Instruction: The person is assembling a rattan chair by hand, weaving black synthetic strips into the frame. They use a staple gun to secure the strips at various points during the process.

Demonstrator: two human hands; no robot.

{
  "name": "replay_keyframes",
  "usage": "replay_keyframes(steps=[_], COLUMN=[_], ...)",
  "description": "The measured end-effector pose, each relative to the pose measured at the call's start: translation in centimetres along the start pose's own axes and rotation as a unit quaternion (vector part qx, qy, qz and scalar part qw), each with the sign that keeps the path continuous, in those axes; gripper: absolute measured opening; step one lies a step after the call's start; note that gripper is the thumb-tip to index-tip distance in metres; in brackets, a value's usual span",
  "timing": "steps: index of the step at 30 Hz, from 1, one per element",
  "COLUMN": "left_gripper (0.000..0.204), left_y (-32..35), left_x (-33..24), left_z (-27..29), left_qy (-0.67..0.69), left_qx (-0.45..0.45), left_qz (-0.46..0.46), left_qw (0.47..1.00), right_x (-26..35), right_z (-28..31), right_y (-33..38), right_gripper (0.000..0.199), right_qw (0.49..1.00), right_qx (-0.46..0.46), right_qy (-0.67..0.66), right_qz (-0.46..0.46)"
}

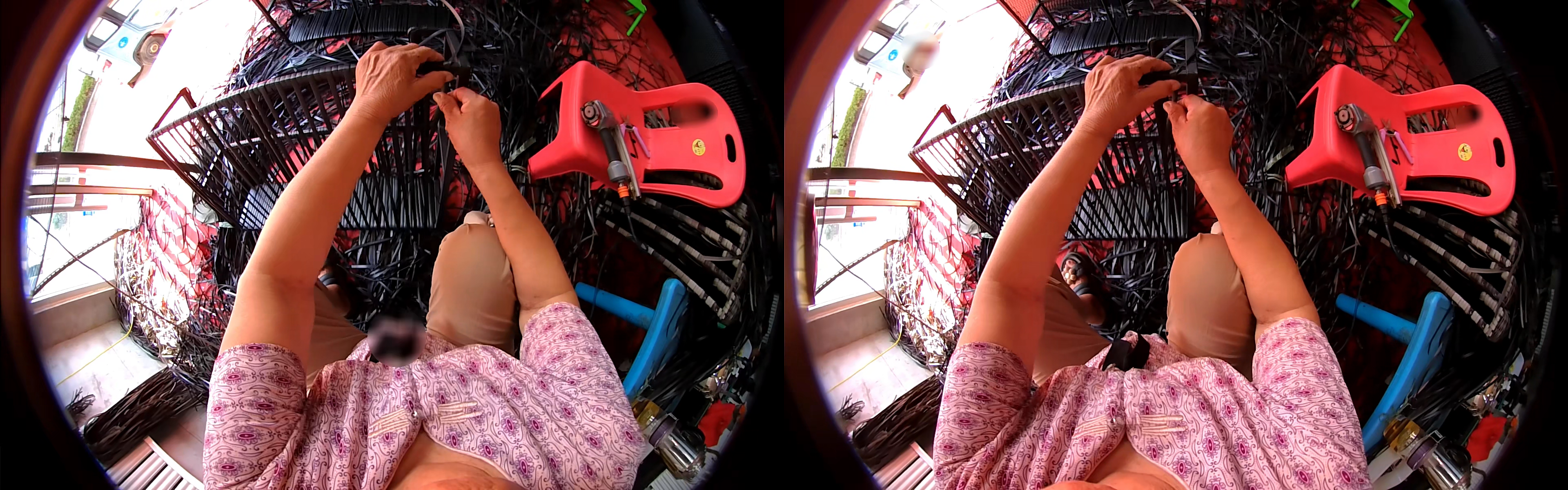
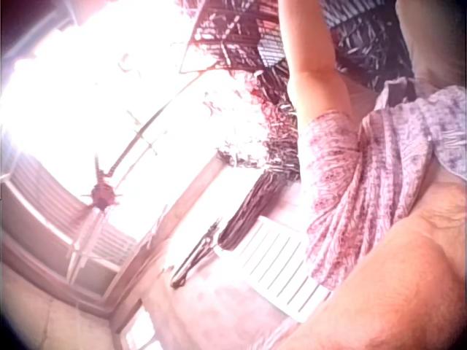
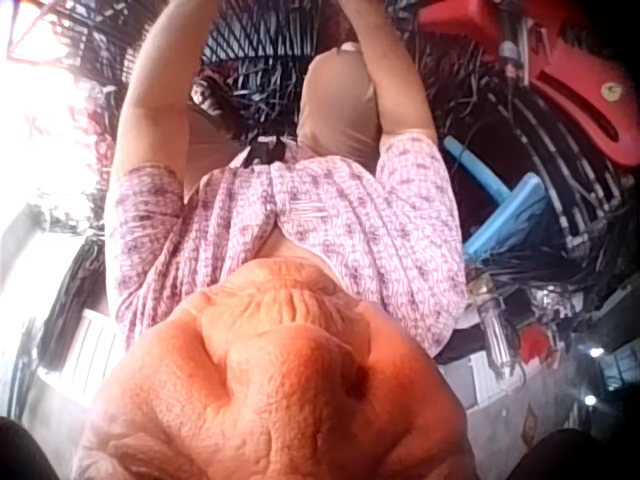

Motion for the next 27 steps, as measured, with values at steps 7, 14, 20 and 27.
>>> replay_keyframes(steps=[7,14,20,27], left_gripper=[0.035,0.031,0.034,0.045], left_y=[2.4,4.8,8.1,12.7], left_x=[-2.0,-4.0,-6.2,-8.2], left_z=[0.8,1.6,1.7,2.1], left_qy=[-0.029,-0.048,-0.059,-0.017], left_qx=[-0.056,-0.052,-0.067,-0.113], left_qz=[-0.043,-0.046,-0.064,-0.058], left_qw=[0.997,0.996,0.994,0.992], right_x=[1.9,7.3,6.3,4.4], right_z=[5.9,3.0,-2.7,-7.5], right_y=[0.7,-9.0,-7.4,-1.0], right_gripper=[0.015,0.026,0.03,0.023], right_qw=[0.998,0.938,0.802,0.633], right_qx=[-0.051,0.271,0.553,0.621], right_qy=[-0.041,-0.038,0.206,0.401], right_qz=[0.007,0.213,0.094,0.229])
Point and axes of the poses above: each hand's wrist, its own y-axis away from the middle knuckle, its own z-axis out of the back of the hand, x = y × z, the point moved 7 cm from there along -y, towards the middle knuckle, and after that the axes turned 13 degrees about x, right-handed, at the moved point
